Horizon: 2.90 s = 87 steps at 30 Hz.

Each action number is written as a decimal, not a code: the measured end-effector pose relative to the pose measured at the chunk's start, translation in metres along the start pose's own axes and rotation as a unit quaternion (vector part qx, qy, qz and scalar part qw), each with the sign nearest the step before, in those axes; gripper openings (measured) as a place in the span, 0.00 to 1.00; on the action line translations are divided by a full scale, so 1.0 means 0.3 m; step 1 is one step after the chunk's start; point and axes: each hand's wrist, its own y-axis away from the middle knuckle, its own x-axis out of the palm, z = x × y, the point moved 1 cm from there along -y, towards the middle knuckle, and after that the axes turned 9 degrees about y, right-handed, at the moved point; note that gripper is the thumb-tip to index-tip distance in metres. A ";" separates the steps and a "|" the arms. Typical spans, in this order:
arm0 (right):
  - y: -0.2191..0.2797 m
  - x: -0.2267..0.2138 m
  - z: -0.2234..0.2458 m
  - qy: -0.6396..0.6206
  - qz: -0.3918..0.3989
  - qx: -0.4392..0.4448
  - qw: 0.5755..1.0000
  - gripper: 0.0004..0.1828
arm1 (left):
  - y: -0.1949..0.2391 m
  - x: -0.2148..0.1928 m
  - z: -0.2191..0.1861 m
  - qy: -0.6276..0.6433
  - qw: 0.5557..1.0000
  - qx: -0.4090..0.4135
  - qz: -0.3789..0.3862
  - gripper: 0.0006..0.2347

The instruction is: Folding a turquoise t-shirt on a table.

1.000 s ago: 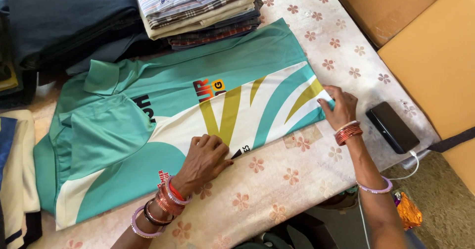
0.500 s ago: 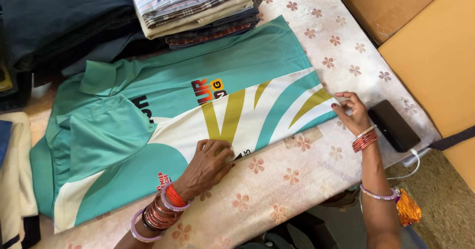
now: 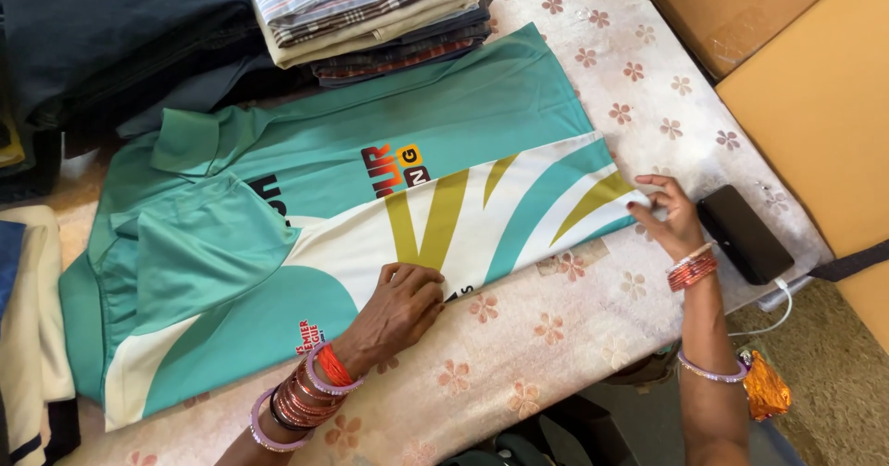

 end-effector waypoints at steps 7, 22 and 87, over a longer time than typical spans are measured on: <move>0.024 0.014 0.081 0.042 0.009 -0.018 0.999 0.29 | -0.013 -0.021 -0.014 0.006 0.999 -0.011 -0.038 0.11; 0.036 0.008 0.014 0.098 -0.012 -0.074 0.992 0.26 | 0.003 0.032 0.011 -0.038 0.999 0.013 -0.034 0.07; 0.079 0.565 0.474 0.421 0.277 -0.347 0.791 0.51 | 0.011 0.008 -0.014 -0.023 0.999 -0.001 0.042 0.20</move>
